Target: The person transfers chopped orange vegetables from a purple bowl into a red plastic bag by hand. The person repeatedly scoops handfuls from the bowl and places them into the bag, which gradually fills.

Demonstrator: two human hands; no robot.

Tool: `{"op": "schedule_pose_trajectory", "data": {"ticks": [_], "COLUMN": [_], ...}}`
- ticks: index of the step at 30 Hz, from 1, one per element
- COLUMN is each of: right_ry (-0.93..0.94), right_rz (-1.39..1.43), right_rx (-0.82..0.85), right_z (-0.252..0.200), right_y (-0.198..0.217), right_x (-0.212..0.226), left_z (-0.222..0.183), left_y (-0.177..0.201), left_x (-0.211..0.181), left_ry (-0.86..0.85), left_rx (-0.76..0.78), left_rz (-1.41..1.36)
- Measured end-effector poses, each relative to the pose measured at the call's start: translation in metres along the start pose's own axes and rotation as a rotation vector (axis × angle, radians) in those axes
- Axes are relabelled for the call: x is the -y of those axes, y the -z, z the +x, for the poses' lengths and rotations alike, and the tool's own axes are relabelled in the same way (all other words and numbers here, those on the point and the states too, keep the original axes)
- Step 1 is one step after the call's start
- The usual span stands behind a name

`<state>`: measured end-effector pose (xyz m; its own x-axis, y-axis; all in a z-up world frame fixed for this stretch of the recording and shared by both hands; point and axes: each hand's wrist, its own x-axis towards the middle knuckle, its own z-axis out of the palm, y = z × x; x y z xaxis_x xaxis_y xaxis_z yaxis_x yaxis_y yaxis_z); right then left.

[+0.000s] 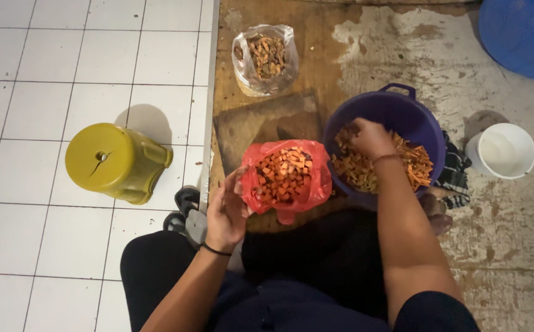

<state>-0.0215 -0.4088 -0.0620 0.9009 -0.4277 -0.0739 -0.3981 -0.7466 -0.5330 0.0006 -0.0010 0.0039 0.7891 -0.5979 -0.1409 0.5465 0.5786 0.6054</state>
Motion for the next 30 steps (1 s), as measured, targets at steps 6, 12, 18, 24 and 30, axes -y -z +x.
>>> {"op": "schedule_pose_trajectory", "data": {"ticks": [6, 12, 18, 24, 30], "right_ry": [-0.064, -0.028, 0.015, 0.021, -0.162], "right_rz": [-0.221, -0.291, -0.234, -0.228, 0.006], "right_rx": [0.012, 0.031, 0.005, 0.001, 0.024], "right_z": [0.025, 0.026, 0.015, 0.009, 0.014], "right_y": [-0.088, -0.109, -0.099, -0.087, -0.082], "right_x": [-0.056, -0.067, -0.054, -0.039, -0.044], "left_z": [0.001, 0.004, 0.002, 0.003, 0.002], "left_y": [-0.003, -0.004, -0.005, -0.004, -0.001], "left_x": [-0.003, -0.001, -0.002, 0.002, 0.002], "left_ry": [0.021, 0.021, 0.036, 0.042, 0.035], "left_rx": [-0.026, -0.028, -0.063, -0.019, -0.029], "left_rz": [0.005, 0.02, 0.035, 0.036, 0.022]}}
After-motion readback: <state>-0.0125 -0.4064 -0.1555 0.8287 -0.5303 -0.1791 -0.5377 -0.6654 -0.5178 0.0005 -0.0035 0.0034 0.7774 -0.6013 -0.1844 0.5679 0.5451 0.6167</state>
